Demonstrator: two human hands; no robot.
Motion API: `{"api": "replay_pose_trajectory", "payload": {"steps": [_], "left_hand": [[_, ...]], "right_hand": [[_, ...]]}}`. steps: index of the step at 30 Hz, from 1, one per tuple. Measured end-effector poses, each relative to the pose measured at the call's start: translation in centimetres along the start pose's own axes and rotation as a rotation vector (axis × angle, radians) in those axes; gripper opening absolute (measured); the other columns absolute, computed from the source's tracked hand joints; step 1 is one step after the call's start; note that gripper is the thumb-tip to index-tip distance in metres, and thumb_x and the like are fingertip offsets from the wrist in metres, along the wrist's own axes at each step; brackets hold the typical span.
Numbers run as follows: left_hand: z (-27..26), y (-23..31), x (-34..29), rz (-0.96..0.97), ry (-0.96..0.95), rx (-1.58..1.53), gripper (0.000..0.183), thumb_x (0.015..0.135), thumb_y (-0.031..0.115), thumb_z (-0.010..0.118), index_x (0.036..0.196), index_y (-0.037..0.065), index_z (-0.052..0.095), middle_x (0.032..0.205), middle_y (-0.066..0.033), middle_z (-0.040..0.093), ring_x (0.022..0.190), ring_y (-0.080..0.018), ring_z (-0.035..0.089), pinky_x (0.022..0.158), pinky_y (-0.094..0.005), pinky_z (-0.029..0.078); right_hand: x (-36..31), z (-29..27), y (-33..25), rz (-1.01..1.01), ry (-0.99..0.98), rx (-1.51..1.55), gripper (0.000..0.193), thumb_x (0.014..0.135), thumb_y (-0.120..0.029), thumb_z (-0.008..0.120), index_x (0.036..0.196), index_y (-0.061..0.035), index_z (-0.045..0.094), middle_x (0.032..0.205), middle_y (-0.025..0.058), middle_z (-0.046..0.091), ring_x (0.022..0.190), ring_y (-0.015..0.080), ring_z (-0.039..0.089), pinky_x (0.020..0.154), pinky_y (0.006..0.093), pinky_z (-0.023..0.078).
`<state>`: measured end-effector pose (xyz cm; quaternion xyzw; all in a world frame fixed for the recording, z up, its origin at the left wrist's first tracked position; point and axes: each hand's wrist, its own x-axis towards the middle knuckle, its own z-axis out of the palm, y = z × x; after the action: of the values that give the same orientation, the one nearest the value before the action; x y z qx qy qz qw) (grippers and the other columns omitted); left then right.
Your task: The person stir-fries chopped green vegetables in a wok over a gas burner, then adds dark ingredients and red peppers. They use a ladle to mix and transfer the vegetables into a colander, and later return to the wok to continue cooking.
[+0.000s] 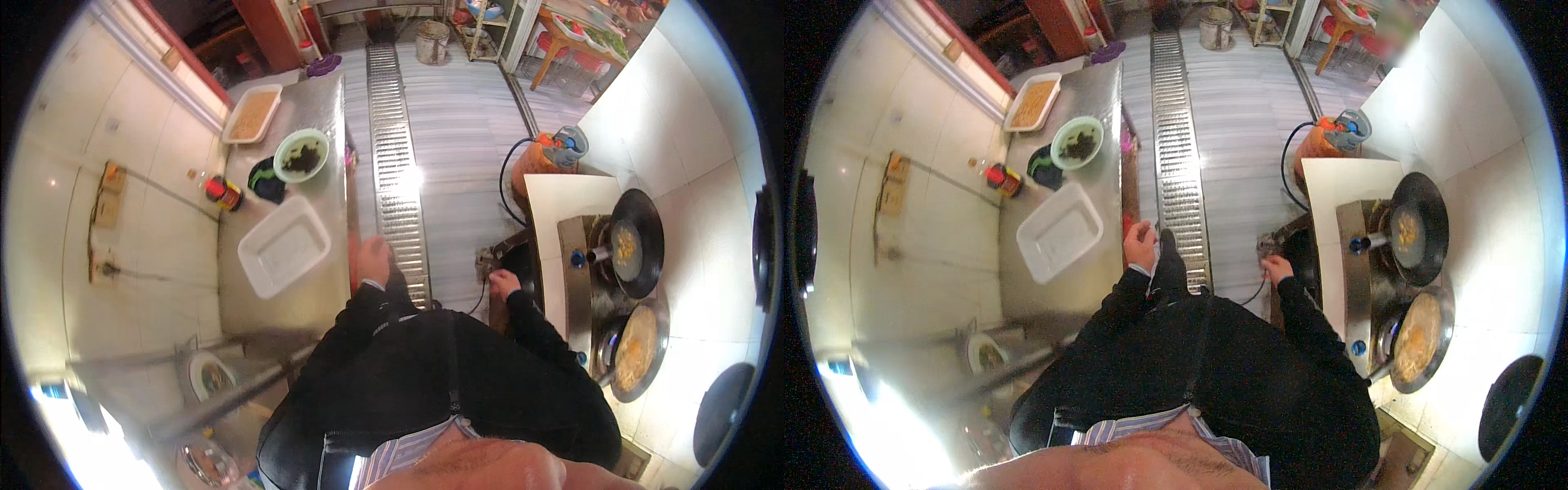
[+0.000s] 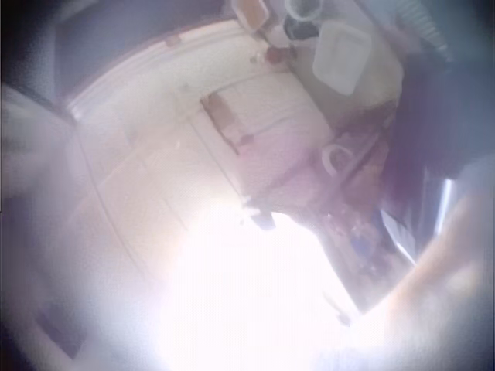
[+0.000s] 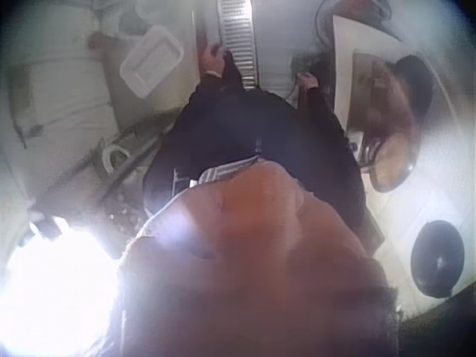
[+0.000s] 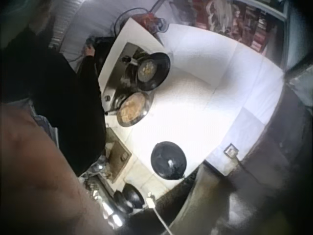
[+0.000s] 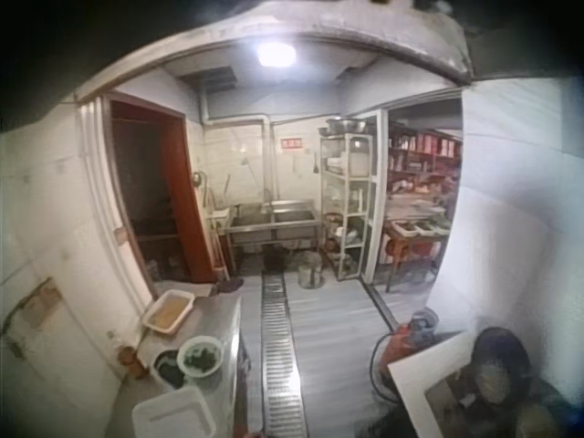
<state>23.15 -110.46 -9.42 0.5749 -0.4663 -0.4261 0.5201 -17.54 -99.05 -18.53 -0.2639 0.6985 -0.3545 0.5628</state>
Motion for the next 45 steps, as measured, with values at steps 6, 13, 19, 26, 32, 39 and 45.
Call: {"api": "replay_pose_trajectory", "payload": {"steps": [6, 13, 19, 26, 32, 39, 45], "left_hand": [[2.2, 1.8, 16.8, -0.226, -0.154, -0.078, 0.022, 0.096, 0.019, 0.063, 0.101, -0.001, 0.067, 0.074, -0.0034, 0.063, 0.061, -0.0086, 0.056, 0.058, -0.0256, 0.048], [9.8, 8.8, 35.6, -0.269, -1.037, 0.217, 0.024, 0.093, 0.02, 0.067, 0.103, -0.002, 0.068, 0.081, -0.0058, 0.068, 0.07, -0.0123, 0.064, 0.063, -0.0293, 0.055], [23.0, 9.1, 48.0, -0.25, -1.705, 0.427, 0.023, 0.092, 0.026, 0.068, 0.106, 0.008, 0.071, 0.088, -0.0009, 0.069, 0.072, -0.0099, 0.062, 0.063, -0.0278, 0.053], [39.3, 9.4, 63.1, -0.392, -1.713, 0.602, 0.024, 0.093, 0.033, 0.063, 0.105, 0.015, 0.072, 0.087, 0.0049, 0.067, 0.072, -0.0054, 0.056, 0.061, -0.0239, 0.047], [52.4, 11.3, 72.0, -0.234, -1.896, 0.497, 0.026, 0.09, 0.024, 0.063, 0.111, 0.009, 0.069, 0.101, -0.002, 0.069, 0.089, -0.0122, 0.061, 0.079, -0.0294, 0.052], [70.2, 11.0, 80.5, -0.222, -2.104, 0.539, 0.026, 0.088, 0.022, 0.062, 0.109, 0.006, 0.068, 0.095, -0.0029, 0.068, 0.086, -0.013, 0.061, 0.079, -0.0324, 0.05], [86.6, 13.1, 89.6, -0.094, -2.08, 0.546, 0.033, 0.093, 0.028, 0.061, 0.111, 0.002, 0.064, 0.1, -0.0079, 0.068, 0.093, -0.0185, 0.061, 0.084, -0.0332, 0.049]], "right_hand": [[11.2, 8.2, -18.4, -0.007, -0.116, 0.054, 0.022, 0.091, -0.019, 0.069, 0.098, 0.0008, 0.065, 0.081, 0.009, 0.068, 0.065, 0.0154, 0.064, 0.057, 0.029, 0.051], [15.4, 11.3, -34.4, -0.066, -0.602, -0.289, 0.016, 0.091, -0.019, 0.071, 0.099, -0.006, 0.07, 0.076, 0.0015, 0.066, 0.063, 0.0097, 0.059, 0.057, 0.028, 0.049], [25.3, 9.4, -41.0, -0.063, -0.602, -0.359, 0.019, 0.093, -0.021, 0.068, 0.104, -0.0049, 0.07, 0.084, 0.0, 0.069, 0.07, 0.0074, 0.058, 0.063, 0.0257, 0.048], [41.5, 0.1, -49.2, -0.241, -0.527, -0.379, 0.027, 0.092, -0.024, 0.067, 0.11, -0.0042, 0.069, 0.093, 0.0032, 0.073, 0.086, 0.01, 0.063, 0.08, 0.0292, 0.051], [50.8, -9.5, -57.1, -0.068, -0.647, -0.344, 0.029, 0.09, -0.027, 0.067, 0.11, -0.007, 0.069, 0.091, 0.0043, 0.073, 0.078, 0.0135, 0.065, 0.069, 0.0335, 0.054], [60.7, -16.7, -63.9, -0.333, -0.241, -0.711, 0.022, 0.084, -0.021, 0.062, 0.1, -0.0101, 0.071, 0.09, 0.0167, 0.071, 0.085, 0.0352, 0.069, 0.075, 0.0414, 0.054], [72.8, -25.7, -69.6, -0.432, -0.049, -0.875, 0.024, 0.086, -0.024, 0.059, 0.106, -0.0187, 0.072, 0.098, 0.0097, 0.072, 0.09, 0.033, 0.069, 0.078, 0.0424, 0.054]]}}
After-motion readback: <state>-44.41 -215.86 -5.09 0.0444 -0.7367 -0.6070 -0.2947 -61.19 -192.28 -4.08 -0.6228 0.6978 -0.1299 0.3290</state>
